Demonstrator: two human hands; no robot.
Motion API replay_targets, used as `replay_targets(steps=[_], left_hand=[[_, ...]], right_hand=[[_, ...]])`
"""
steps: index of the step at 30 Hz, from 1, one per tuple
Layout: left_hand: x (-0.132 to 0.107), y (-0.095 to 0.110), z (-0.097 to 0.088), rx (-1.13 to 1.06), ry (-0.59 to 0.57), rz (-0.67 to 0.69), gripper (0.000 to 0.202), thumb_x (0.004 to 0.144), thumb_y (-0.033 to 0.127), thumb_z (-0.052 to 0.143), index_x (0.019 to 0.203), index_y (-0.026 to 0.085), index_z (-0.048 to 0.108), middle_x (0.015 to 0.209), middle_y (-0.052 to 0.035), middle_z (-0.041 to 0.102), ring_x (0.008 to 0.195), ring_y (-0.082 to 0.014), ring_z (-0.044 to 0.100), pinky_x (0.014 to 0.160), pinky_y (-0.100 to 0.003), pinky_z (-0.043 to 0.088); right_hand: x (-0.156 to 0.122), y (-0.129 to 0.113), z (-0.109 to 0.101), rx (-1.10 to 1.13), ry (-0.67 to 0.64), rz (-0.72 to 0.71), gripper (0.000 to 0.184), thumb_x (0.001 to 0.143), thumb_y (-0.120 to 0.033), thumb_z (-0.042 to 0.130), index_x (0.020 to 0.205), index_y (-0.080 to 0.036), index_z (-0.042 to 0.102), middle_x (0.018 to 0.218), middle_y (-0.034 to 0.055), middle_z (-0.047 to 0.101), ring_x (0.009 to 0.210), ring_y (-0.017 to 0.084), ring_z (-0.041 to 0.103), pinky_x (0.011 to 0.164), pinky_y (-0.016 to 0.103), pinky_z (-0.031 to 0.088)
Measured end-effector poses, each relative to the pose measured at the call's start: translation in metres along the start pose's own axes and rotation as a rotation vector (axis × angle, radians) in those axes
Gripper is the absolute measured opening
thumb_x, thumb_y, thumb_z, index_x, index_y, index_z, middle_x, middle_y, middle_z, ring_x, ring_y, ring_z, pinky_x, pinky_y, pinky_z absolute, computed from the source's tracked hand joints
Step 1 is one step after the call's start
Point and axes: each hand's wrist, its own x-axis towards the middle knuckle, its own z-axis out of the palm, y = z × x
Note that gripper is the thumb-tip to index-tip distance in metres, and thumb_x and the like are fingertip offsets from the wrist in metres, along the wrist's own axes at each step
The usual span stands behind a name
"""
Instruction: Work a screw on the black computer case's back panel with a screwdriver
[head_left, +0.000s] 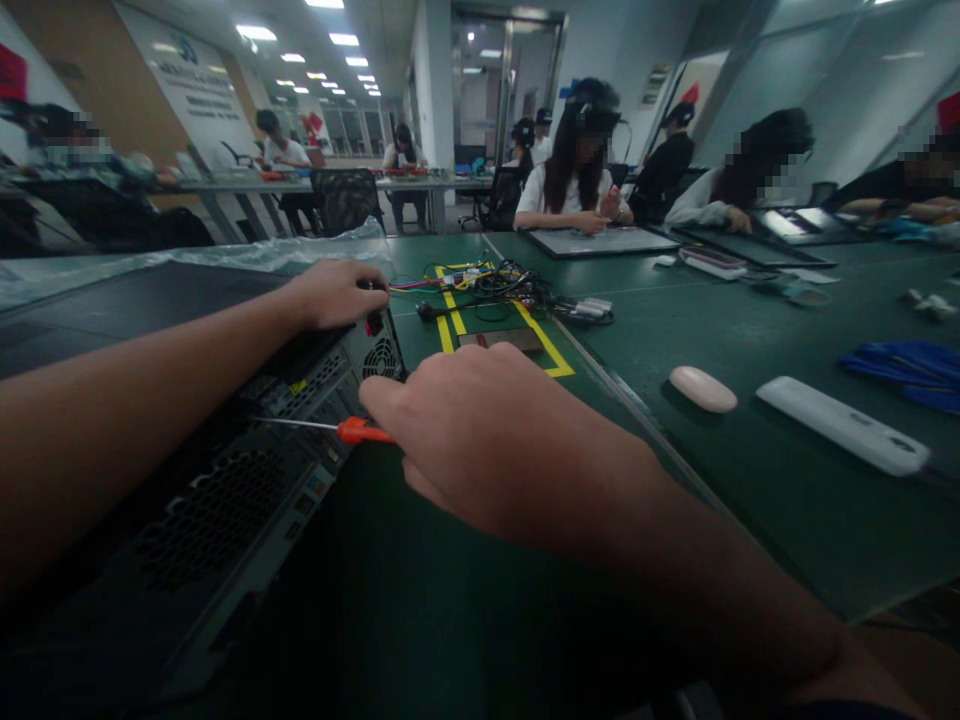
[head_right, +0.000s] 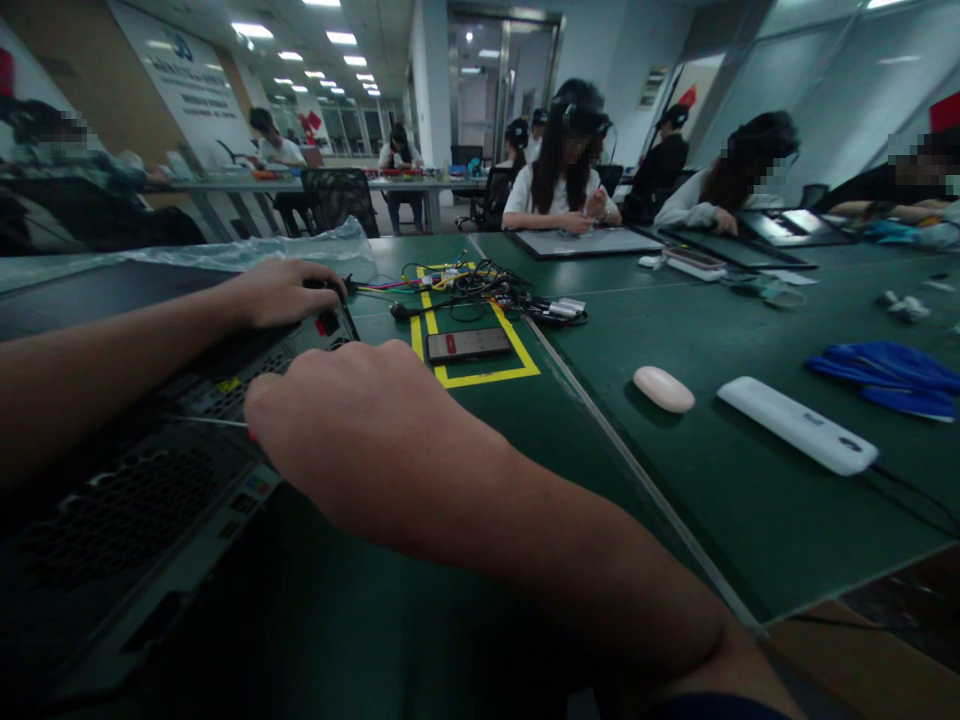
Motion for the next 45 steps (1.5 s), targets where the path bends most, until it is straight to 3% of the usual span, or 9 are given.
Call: replay_targets(steps=[11, 24, 33, 38, 45], left_hand=[[-0.0006, 0.0009, -0.0005, -0.010, 0.001, -0.007, 0.058, 0.085, 0.051, 0.057, 0.129, 0.026, 0.086, 0.127, -0.0141, 0.082, 0.122, -0.0422, 0.071, 0.110, -0.055, 0.054], [-0.0012, 0.0021, -0.0008, 0.000, 0.002, -0.020, 0.060, 0.086, 0.053, 0.056, 0.130, 0.026, 0.085, 0.130, -0.0130, 0.081, 0.123, -0.0406, 0.071, 0.110, -0.050, 0.054], [-0.0022, 0.0052, -0.0020, 0.017, -0.003, -0.012, 0.060, 0.087, 0.050, 0.054, 0.131, 0.023, 0.085, 0.127, -0.0154, 0.082, 0.119, -0.0417, 0.072, 0.108, -0.052, 0.054], [-0.0029, 0.0054, -0.0016, 0.022, -0.003, -0.035, 0.060, 0.087, 0.052, 0.054, 0.132, 0.027, 0.085, 0.129, -0.0125, 0.081, 0.123, -0.0395, 0.071, 0.108, -0.048, 0.054], [-0.0009, 0.0021, -0.0008, -0.002, 0.004, -0.029, 0.056, 0.085, 0.052, 0.057, 0.127, 0.029, 0.086, 0.125, -0.0106, 0.083, 0.121, -0.0396, 0.072, 0.107, -0.048, 0.055]], right_hand=[[-0.0005, 0.0027, 0.0009, 0.036, 0.024, -0.042, 0.023, 0.110, -0.018, 0.052, 0.104, -0.016, 0.074, 0.081, 0.0064, 0.072, 0.077, 0.023, 0.067, 0.062, 0.035, 0.025], [-0.0019, 0.0020, 0.0005, 0.009, 0.035, -0.042, 0.025, 0.110, -0.018, 0.053, 0.108, -0.017, 0.078, 0.083, 0.0064, 0.075, 0.076, 0.021, 0.066, 0.063, 0.034, 0.030], [-0.0010, 0.0055, 0.0007, 0.061, 0.058, -0.077, 0.029, 0.110, -0.022, 0.051, 0.093, -0.017, 0.074, 0.093, 0.0047, 0.071, 0.080, 0.017, 0.061, 0.064, 0.032, 0.028], [-0.0036, 0.0040, 0.0011, 0.013, 0.078, -0.069, 0.027, 0.110, -0.020, 0.053, 0.093, -0.019, 0.074, 0.087, 0.0020, 0.069, 0.073, 0.016, 0.057, 0.061, 0.033, 0.029], [-0.0044, 0.0031, -0.0002, -0.007, 0.082, -0.073, 0.024, 0.110, -0.017, 0.054, 0.108, -0.018, 0.078, 0.091, 0.0062, 0.077, 0.078, 0.020, 0.065, 0.063, 0.033, 0.035]])
